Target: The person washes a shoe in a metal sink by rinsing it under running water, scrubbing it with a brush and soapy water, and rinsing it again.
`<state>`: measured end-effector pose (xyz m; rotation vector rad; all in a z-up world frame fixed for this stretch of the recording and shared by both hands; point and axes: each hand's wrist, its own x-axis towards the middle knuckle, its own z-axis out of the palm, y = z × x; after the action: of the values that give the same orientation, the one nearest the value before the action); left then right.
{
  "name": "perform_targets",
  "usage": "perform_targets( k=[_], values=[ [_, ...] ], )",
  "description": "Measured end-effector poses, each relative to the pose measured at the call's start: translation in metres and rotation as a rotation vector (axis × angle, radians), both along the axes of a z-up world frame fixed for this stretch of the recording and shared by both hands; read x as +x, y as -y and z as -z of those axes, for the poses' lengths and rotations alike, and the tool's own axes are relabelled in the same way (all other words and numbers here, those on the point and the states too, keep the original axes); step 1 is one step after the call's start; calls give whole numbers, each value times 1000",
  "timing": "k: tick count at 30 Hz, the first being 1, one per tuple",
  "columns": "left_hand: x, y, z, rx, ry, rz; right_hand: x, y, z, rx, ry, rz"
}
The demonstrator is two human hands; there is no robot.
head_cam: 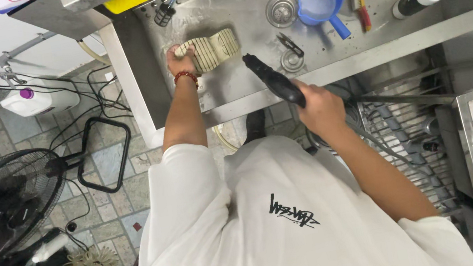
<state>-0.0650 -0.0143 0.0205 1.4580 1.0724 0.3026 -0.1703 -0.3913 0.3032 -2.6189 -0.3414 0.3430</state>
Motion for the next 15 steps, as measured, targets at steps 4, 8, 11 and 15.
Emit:
perform_targets(
  k=[4, 8, 11, 15],
  values=[
    [-26, -22, -1, 34, 294, 111, -19, 23, -17, 38, -23, 30],
    [-57, -40, -40, -163, 238, 17, -27, 35, -25, -32, -110, 57],
    [-71, -46, -76, -496, 171, -8, -30, 39, -28, 65, -72, 129],
    [-86, -55, -88, -630, 412, 90, -25, 35, -32, 55, -84, 267]
  ],
)
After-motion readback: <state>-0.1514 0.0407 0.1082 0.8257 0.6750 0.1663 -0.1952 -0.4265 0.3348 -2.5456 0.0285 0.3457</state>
